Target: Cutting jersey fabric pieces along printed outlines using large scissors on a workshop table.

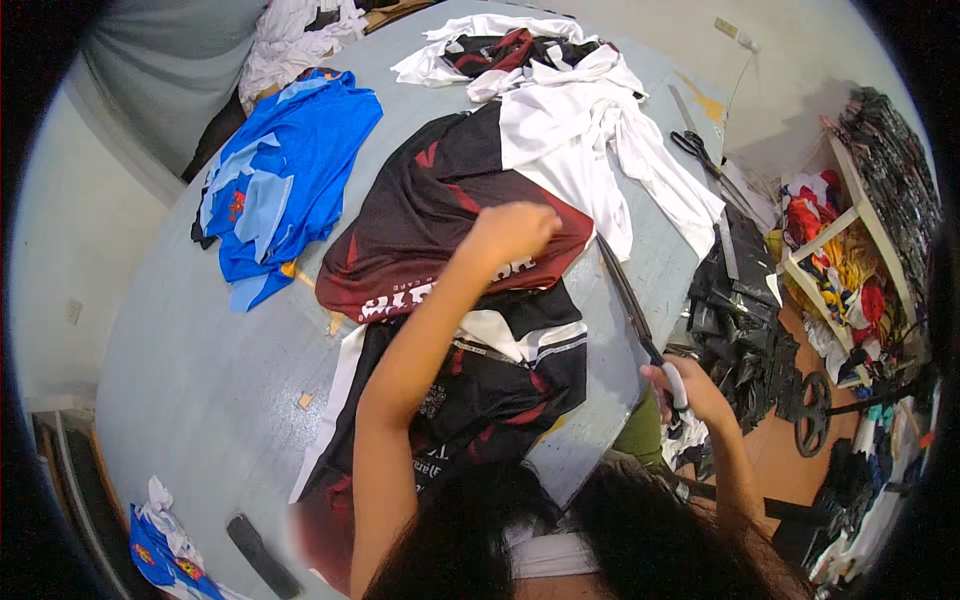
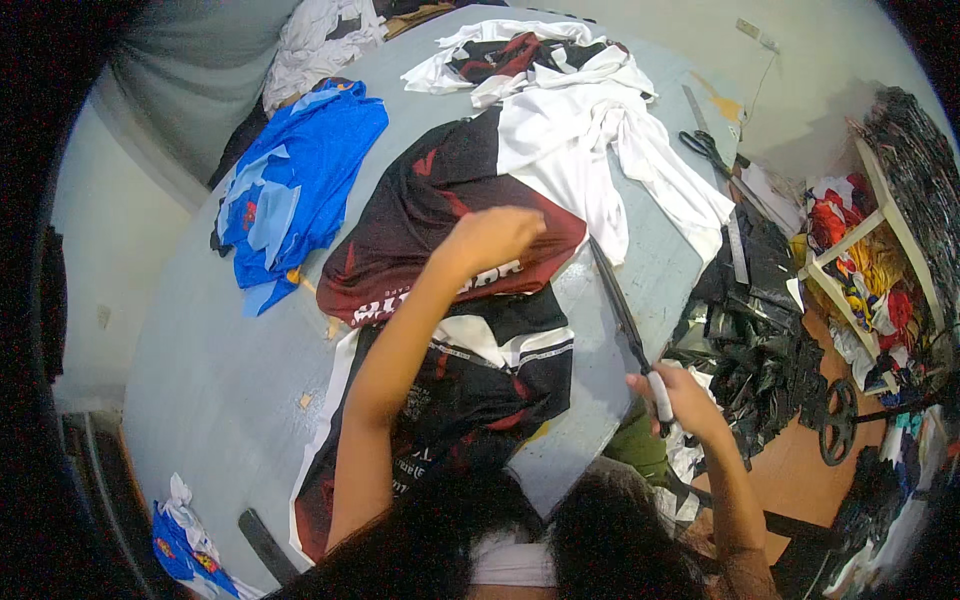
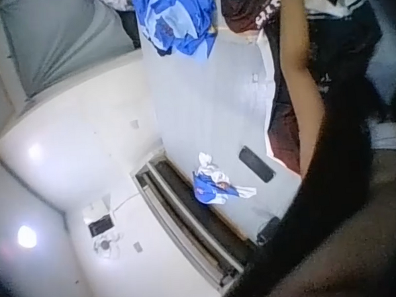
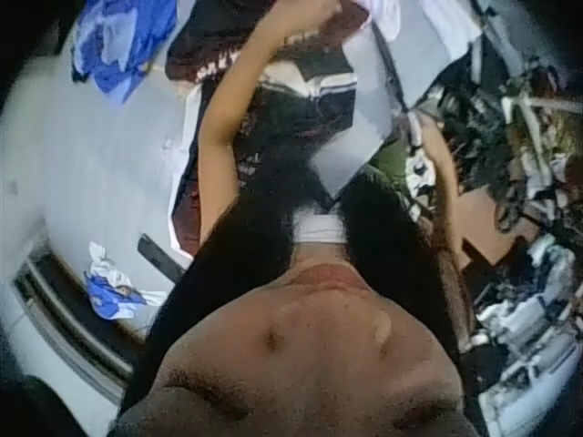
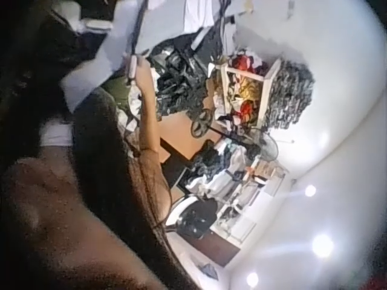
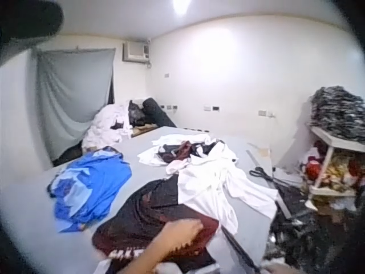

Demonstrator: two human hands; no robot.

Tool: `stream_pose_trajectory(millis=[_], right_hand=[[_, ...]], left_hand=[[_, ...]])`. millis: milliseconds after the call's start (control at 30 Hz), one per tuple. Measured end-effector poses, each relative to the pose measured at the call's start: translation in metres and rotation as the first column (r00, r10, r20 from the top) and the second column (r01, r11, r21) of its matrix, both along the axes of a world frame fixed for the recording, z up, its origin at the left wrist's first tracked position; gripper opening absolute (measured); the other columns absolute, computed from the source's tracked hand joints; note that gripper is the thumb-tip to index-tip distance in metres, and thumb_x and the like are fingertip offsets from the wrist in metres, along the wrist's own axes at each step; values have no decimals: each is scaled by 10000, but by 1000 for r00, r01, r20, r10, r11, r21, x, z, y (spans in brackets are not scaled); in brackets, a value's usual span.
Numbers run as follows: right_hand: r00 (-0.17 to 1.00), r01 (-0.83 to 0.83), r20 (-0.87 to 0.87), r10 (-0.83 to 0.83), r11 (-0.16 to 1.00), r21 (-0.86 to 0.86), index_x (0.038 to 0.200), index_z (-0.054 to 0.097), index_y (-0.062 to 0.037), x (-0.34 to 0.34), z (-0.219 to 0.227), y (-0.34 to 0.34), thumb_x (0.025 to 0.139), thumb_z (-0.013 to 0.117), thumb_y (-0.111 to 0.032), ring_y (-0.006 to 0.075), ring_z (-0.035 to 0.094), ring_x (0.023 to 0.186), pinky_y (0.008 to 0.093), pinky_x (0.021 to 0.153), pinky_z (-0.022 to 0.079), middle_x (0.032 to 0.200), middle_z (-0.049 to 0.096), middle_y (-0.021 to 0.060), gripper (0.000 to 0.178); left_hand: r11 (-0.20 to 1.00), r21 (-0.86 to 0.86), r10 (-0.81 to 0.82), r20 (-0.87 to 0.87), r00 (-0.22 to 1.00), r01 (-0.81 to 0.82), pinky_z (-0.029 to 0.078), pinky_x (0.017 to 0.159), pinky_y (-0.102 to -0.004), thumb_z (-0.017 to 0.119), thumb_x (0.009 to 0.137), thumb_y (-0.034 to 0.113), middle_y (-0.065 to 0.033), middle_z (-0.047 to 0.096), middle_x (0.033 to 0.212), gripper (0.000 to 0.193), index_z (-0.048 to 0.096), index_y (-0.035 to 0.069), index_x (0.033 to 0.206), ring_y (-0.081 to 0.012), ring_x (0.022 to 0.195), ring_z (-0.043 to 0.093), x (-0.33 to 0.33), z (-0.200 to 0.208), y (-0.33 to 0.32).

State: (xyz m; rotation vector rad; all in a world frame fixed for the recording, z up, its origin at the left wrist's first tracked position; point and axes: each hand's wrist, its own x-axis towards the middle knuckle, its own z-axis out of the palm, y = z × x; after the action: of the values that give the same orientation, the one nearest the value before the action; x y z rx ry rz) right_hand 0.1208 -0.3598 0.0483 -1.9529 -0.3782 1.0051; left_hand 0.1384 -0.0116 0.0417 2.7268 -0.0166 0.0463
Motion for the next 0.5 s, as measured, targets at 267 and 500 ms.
stream_pose_trajectory(millis=[267,500], right_hand=[[996,85,-41,-83,995,53,739,497,-32,5,3,-17,877,663,-342,129,528,391,258,375,394,507,499,32,378],[965,170,-199,-169,985,-11,758,509,11,9,15,-75,867,682,-294,118,531,402,246,375,407,544,494,31,367]], left_hand=[[929,151,273,333,903,-337,210,1095,-542,404,954,449,-176,411,1422,543,466,91,1358,-331,1338,343,12,-75,45],[891,57,428,230,874,-451,97,1081,-626,409,949,436,-197,239,1510,629,344,28,1424,-403,1387,214,-67,-64,-132]])
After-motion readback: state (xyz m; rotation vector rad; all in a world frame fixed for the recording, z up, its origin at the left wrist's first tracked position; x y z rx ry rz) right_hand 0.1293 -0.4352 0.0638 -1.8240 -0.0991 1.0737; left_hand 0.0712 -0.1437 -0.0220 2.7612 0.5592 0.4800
